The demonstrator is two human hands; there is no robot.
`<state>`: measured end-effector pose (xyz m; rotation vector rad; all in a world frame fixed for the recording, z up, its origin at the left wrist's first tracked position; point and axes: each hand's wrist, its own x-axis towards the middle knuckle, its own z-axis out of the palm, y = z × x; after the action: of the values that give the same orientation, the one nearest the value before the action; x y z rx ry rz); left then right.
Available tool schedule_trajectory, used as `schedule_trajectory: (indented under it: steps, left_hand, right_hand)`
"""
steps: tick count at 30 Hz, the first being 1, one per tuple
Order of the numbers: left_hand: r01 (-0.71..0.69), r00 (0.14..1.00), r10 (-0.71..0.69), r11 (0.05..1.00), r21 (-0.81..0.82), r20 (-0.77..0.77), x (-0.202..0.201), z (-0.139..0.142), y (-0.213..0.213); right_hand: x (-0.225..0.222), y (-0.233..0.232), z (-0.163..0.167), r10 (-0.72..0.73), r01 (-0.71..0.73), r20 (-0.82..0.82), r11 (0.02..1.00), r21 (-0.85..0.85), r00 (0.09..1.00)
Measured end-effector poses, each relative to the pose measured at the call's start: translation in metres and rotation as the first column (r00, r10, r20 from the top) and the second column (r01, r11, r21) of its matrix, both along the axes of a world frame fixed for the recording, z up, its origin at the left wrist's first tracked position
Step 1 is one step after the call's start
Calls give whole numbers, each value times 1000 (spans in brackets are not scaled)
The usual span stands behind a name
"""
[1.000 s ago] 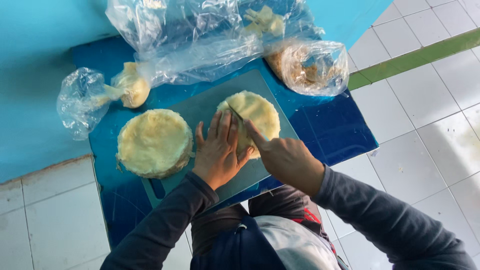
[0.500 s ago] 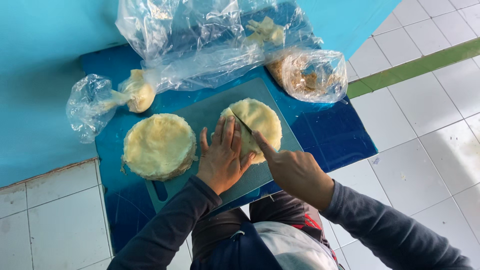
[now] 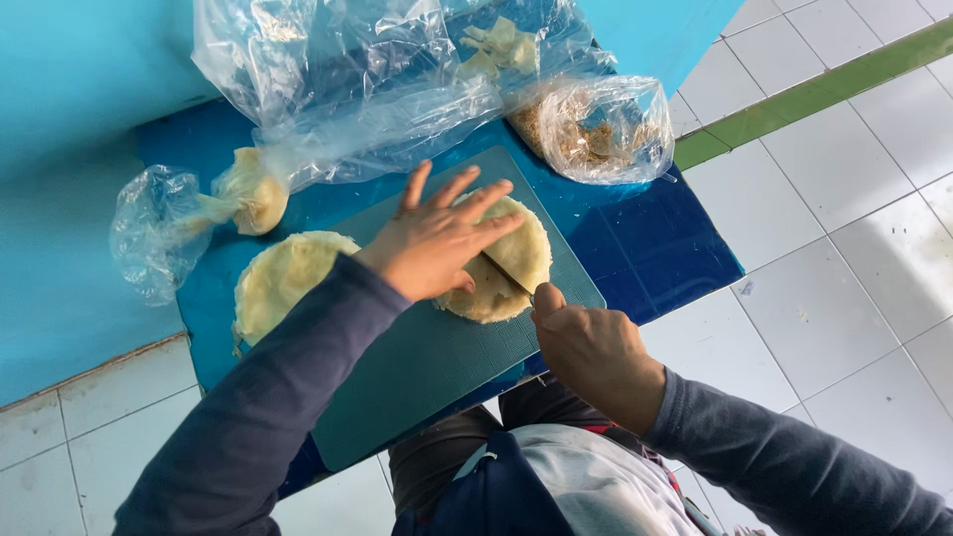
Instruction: The person sits on the floor with a cutting board on their lap and uses a knife to cut round dough discs into wedge-shaped pieces. They place the cut dough pieces into a clear plastic bag and press remaining dough pieces together by hand.
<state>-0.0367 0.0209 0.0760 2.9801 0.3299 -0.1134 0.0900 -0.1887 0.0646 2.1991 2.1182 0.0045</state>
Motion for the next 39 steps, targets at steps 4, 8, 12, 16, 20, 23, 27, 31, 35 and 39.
schedule_trajectory:
  steps: [4,8,12,16,20,23,27,31,35,39]
  left_hand:
    - [80,978,-73,996,29,-196,20,2,6]
    - [89,977,-84,996,18,-197,18,-7,6]
    - [77,978,-72,997,21,-195,18,-15,5]
    - [60,981,-44,995,81,-186,19,-17,3]
    - [54,969,-27,993,104,-247,20,-16,1]
    - [55,965,-26,993,102,-261,21,-13,2]
    - [27,971,9,989,147,-239,16,-10,9]
    - [7,958,39,988,157,-286,16,-11,8]
    - [22,960,23,987,159,-278,18,-10,4]
    - [78,964,-46,990,116,-261,18,-6,6]
  right_hand:
    - [-2,1,-1,-119,114,-39,987,-117,992]
    - [-6,4,-8,-153,153,-46,988,-3,987]
    - [-9,2,-17,-130,137,-50,969,203,990]
    - [-5,-10,-18,-103,106,-28,989,101,994]
    - [-6,-28,-11,-146,147,-79,989,0,986]
    - [-9,-24,-12,-79,79,53,997,8,995]
    - [-13,-9,-24,-110,104,27,981,161,994]
    - [-8,-22,-23,-106,108,-24,980,165,994]
    - [-8,-31,-11,-84,87,-30,988,130,996]
    - [-9,-27,-2,-138,155,-150,982,105,979]
